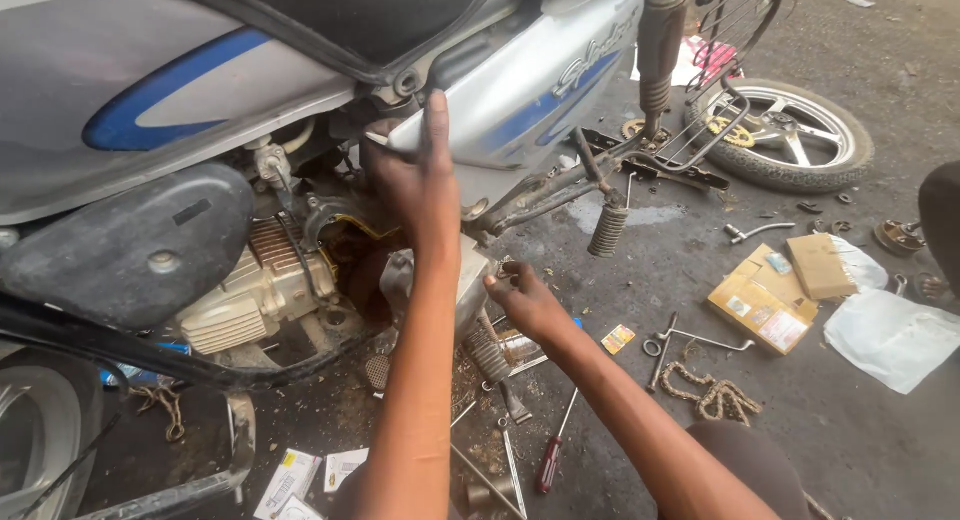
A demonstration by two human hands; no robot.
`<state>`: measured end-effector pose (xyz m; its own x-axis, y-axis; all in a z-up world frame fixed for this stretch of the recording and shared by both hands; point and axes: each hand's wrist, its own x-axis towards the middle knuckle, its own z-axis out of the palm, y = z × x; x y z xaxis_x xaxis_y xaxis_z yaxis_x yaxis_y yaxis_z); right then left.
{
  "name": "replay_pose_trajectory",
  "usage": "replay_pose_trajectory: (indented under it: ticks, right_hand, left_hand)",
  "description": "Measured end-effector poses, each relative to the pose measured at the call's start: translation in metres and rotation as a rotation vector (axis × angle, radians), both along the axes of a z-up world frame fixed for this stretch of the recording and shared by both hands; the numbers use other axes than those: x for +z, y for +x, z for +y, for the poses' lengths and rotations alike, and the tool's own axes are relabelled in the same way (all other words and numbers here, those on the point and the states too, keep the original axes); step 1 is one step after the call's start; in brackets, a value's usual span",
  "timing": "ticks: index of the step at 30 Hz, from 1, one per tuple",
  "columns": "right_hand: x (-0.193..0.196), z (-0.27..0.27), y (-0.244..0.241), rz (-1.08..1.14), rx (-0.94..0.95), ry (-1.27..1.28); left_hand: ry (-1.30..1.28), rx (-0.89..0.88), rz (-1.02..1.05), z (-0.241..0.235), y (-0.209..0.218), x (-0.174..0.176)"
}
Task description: The person is repairing a motorcycle engine, using a metal tool to press a cylindrical part into the engine casing. They then use a screwdriver to tighten bolts and remove a plastic cover. Finally, they handle a small red bottle and place it into a white plastic bag.
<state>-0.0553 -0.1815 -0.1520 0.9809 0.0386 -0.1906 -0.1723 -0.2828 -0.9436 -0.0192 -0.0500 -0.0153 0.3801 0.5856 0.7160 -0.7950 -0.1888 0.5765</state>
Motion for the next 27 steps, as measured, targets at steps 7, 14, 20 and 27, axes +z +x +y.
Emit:
replay_pose_trajectory:
  ticks: [7,14,20,27]
  right_hand:
    - [0.074,-0.08,-0.035,-0.113,0.068,-0.442]
    - [0.08,-0.139,-0.02,-0.186,-0.231,-0.192]
    - [0.068,-0.182,0.003,-0.232,-0.292,0.384]
    - [0.049,-0.199,0.02,0.128,-0.58,0.422]
  left_hand:
    - [0.184,0.384,0.623,-0.023,0.015,0.025]
    - [-0.024,0.072,0.141,-0.053,-0.005,-0.008]
    - [0.111,-0.373,0.144,-0.045,-0.022,-0.01]
    - [-0.136,-0.647,0.529,-0.144,-0.087,-0.145]
